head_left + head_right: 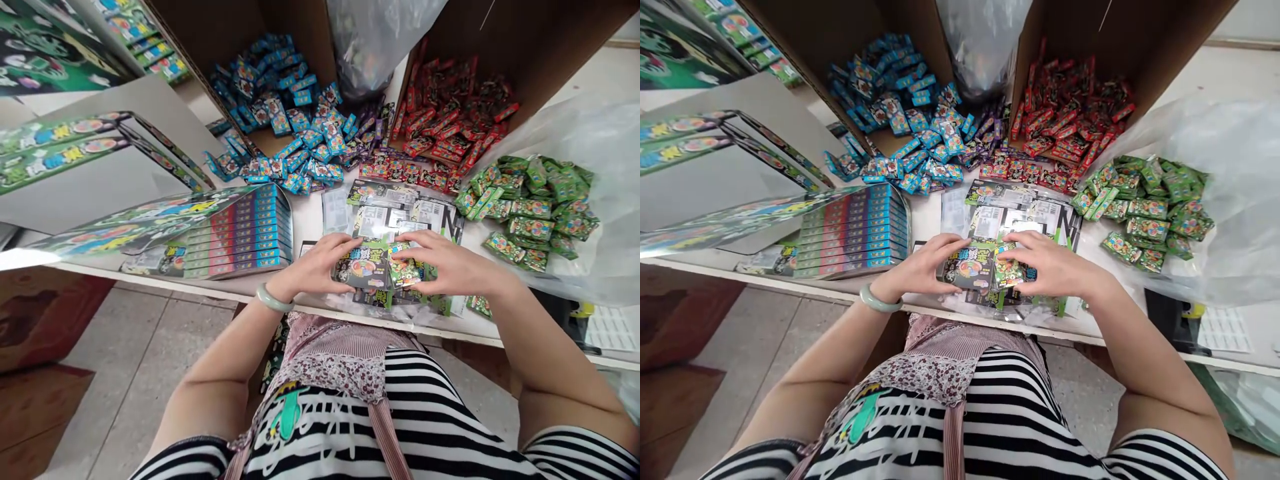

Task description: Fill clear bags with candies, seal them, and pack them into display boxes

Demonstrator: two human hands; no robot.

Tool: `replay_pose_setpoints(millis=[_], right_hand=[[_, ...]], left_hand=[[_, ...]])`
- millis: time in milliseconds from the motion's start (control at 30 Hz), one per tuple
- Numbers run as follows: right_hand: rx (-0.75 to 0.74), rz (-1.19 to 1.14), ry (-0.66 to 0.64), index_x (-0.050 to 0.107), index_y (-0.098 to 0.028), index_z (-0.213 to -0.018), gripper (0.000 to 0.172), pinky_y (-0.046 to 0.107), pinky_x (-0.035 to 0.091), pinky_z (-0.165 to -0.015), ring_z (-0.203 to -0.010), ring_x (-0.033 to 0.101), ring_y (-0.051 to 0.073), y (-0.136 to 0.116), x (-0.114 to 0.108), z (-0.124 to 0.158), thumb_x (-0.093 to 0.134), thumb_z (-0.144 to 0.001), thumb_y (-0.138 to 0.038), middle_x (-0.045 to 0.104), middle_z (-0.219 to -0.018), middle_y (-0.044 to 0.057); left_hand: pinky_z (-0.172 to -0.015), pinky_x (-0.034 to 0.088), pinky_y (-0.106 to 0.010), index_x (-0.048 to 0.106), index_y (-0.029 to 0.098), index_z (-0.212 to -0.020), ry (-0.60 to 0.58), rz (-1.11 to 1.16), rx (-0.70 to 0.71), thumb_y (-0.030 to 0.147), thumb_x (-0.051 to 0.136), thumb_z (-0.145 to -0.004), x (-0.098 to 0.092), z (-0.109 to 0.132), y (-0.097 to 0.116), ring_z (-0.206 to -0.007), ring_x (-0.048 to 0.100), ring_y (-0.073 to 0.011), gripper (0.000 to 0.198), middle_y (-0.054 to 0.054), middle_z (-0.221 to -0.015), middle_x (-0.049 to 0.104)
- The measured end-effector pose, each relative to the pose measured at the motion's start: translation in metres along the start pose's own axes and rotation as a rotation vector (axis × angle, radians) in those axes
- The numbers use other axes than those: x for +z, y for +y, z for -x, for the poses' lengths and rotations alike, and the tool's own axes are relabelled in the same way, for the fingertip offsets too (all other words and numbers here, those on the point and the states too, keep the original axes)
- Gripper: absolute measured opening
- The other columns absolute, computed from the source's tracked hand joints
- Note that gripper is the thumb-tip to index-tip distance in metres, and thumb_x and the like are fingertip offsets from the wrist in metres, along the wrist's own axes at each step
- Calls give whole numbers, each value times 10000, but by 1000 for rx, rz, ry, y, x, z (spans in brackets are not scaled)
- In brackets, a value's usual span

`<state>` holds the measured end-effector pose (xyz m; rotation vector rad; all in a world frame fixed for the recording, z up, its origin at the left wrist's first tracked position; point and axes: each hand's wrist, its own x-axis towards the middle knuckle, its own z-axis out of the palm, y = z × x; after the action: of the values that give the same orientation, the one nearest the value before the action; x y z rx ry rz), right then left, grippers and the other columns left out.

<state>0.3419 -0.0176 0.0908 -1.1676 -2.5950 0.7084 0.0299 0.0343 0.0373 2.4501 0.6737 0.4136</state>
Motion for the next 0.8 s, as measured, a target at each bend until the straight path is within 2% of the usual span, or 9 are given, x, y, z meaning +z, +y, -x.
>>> replay_pose_setpoints(millis=[133,367,467,567,667,733,800], right_hand=[[41,-27,26,627,-258,-1335,516,566,425,-1143,-1402,482,335,-2,-5,-4,698,-830,-331,514,-1493,145],[52,-35,-2,654,-247,-1273,481,569,413,-1144,-1369,501,346,4,5,-10,719,-805,-336,543,-1435,151],[69,-98,26,586,-277,-1359,601,579,391,-1161,-1395,476,352,9,10,-15,752,-796,-405,511,-1465,133],[84,-169,161,512,-274,-1417,723,581,386,-1166,-1411,457,359,10,20,-18,775,-781,-496,474,-1489,139],[119,-167,318,552,-252,-1350,565,623,355,-1168,-1397,469,367,-1,34,-17,695,-863,-498,575,-1396,148],[113,-160,312,570,-259,-1336,426,655,285,-1195,-1432,441,352,-12,44,-18,584,-949,-437,628,-1368,125],[66,-187,252,568,-277,-1366,399,659,228,-1219,-1461,421,324,-14,47,-22,509,-990,-400,655,-1368,87]], left_hand=[[-1113,452,-537,362,208,-1544,10,33,-23,583,760,-776,2,-1,0,-1313,511,-345,943,-190,-1392,502],[-1071,480,-523,443,177,-1498,-7,54,-20,611,767,-751,3,-4,-3,-1235,557,-347,923,-190,-1326,548],[-1084,474,-513,448,154,-1494,17,65,-48,630,769,-743,6,-6,-1,-1247,555,-348,946,-194,-1326,544],[-1107,459,-518,420,166,-1513,104,43,-110,630,772,-744,10,-5,1,-1285,532,-349,965,-187,-1355,524],[-1109,463,-516,386,187,-1534,208,10,-164,603,766,-767,14,-1,2,-1290,527,-340,952,-174,-1375,510],[-1110,465,-519,378,200,-1541,233,4,-147,598,767,-770,17,0,1,-1288,529,-337,950,-168,-1373,513],[-1106,469,-526,377,208,-1543,232,14,-107,601,767,-770,19,0,-1,-1283,532,-339,951,-168,-1368,516]])
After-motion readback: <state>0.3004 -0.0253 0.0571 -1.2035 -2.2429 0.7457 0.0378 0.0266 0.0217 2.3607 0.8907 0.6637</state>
